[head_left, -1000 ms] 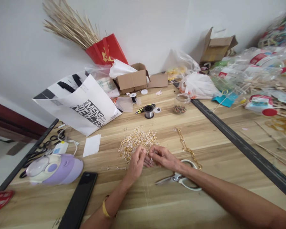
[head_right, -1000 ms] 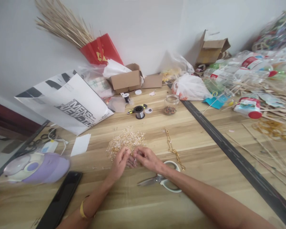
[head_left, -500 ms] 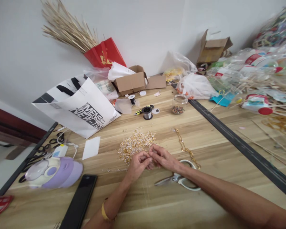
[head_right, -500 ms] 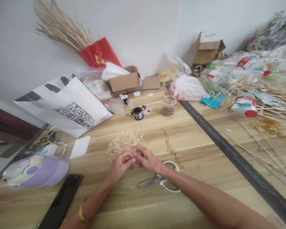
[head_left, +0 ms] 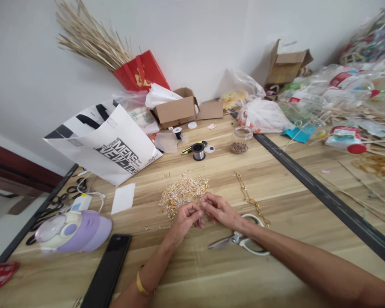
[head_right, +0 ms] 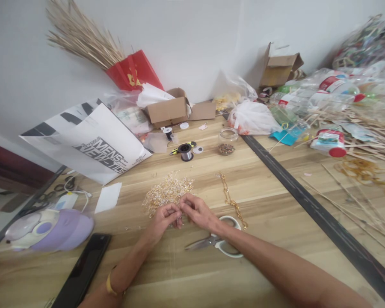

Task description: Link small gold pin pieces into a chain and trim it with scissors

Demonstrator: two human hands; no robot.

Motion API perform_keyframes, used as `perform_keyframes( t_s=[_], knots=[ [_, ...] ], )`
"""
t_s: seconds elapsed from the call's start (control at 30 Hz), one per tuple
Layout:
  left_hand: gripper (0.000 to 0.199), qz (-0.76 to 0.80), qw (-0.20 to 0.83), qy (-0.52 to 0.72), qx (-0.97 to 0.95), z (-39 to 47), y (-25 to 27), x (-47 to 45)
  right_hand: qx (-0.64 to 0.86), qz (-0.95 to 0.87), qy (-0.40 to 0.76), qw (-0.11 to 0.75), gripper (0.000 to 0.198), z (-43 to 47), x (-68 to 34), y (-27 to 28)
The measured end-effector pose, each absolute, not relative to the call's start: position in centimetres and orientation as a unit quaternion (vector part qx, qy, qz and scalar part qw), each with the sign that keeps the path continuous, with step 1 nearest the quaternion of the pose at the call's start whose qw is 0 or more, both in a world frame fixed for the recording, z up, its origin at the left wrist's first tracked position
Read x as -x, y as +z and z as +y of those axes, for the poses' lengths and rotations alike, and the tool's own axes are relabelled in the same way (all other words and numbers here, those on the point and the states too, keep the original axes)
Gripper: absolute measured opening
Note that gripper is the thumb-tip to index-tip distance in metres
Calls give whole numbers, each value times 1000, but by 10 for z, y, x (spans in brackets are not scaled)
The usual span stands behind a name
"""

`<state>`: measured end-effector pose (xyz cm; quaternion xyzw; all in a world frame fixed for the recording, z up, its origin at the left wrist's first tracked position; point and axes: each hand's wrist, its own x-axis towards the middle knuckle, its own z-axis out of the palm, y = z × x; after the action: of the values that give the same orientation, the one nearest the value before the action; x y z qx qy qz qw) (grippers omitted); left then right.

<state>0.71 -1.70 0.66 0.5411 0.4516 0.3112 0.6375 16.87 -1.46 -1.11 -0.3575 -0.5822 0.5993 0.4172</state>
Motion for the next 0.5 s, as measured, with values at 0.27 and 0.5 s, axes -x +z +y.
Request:
perform_keyframes(
  t_s=[0.27,0.5],
  knots=[
    [30,481,622,297,-543,-16,5,-6,399,-563,563,455,31,-13,-169,-13],
    [30,488,618,305,-535,-15,4,-3,437,-571,513,469,27,-15,-171,-12]
  ],
)
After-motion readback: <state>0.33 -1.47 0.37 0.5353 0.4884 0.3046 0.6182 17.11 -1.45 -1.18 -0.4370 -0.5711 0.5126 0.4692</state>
